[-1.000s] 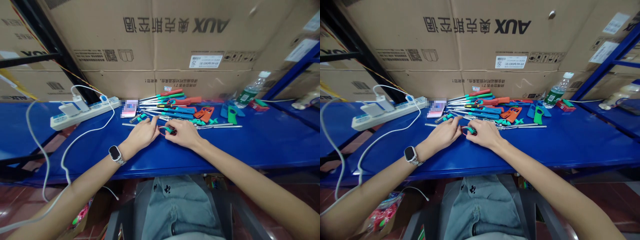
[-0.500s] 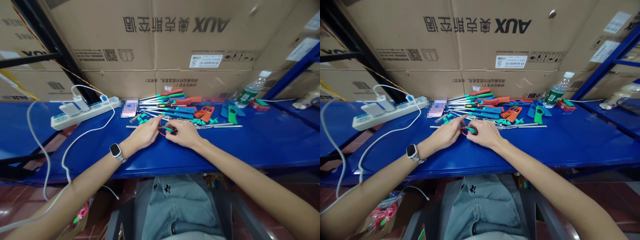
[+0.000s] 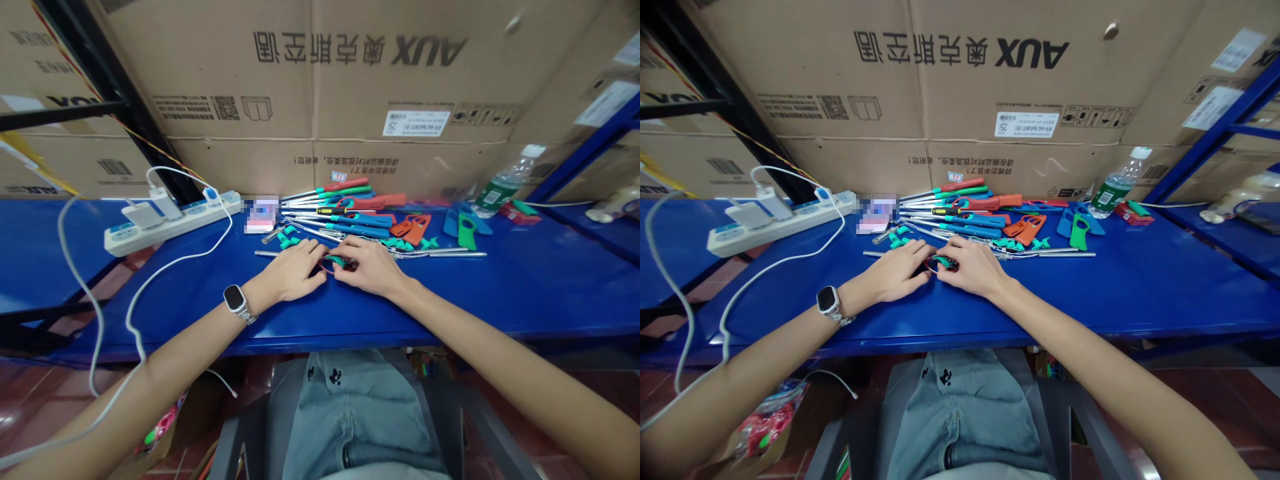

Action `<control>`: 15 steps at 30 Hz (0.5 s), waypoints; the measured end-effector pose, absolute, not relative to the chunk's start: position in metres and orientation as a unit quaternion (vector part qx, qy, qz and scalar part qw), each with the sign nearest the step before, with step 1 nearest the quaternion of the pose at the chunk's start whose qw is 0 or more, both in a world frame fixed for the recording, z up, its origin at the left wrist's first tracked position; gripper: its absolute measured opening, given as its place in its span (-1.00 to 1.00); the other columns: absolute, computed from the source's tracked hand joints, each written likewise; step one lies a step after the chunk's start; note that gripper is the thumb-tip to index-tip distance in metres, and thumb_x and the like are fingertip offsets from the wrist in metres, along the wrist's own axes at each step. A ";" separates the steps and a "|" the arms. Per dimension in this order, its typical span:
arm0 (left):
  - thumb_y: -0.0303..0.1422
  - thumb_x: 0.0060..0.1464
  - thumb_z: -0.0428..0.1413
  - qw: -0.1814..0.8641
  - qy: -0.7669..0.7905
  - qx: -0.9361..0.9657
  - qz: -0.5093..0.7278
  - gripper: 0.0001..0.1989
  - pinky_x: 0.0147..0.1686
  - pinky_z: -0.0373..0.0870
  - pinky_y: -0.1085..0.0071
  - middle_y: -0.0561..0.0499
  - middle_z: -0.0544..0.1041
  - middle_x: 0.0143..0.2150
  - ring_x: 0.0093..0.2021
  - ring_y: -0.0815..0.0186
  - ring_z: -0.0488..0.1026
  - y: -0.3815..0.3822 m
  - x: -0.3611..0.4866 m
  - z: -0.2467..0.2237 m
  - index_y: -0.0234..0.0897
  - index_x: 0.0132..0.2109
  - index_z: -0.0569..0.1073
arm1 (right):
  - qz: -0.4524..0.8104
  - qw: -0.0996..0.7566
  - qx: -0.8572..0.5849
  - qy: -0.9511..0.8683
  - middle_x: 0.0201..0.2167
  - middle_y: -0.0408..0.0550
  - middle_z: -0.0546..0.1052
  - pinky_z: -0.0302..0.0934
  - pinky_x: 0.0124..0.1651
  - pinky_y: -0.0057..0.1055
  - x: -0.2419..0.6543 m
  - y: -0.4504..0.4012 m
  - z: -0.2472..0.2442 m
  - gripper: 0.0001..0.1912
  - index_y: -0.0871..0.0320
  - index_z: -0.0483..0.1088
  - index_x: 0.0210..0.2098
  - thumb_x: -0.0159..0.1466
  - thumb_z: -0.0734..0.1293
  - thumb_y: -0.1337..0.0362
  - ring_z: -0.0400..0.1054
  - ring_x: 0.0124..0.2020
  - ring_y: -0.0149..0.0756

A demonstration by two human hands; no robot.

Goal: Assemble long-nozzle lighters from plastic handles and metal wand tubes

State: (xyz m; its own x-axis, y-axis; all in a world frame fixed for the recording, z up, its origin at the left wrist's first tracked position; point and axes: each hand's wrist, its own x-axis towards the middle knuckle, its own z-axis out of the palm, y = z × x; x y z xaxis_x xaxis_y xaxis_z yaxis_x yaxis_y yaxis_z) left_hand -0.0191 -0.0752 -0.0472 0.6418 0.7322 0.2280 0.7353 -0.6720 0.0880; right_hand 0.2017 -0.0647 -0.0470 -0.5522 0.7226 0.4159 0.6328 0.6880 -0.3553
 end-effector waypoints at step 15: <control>-0.34 0.43 -0.08 -0.077 -0.363 -0.897 -0.241 -0.76 0.00 0.50 0.13 -0.16 0.49 -0.02 -0.01 0.13 0.48 -0.068 -0.027 -0.047 -0.30 0.04 0.44 | 0.105 0.312 -0.387 -0.861 -0.04 -0.06 0.59 0.19 -0.24 -0.35 0.203 -0.065 -0.047 -0.94 0.08 0.48 -0.28 0.25 0.38 0.25 0.48 -0.21 -0.26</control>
State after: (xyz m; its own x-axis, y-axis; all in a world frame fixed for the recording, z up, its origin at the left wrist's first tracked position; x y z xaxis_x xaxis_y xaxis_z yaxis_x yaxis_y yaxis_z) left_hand -0.0275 -0.0679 -0.0466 0.6207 0.6877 0.3766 0.6137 -0.7251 0.3125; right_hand 0.2028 -0.0652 -0.0472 -0.5051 0.7328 0.4560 0.6015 0.6778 -0.4229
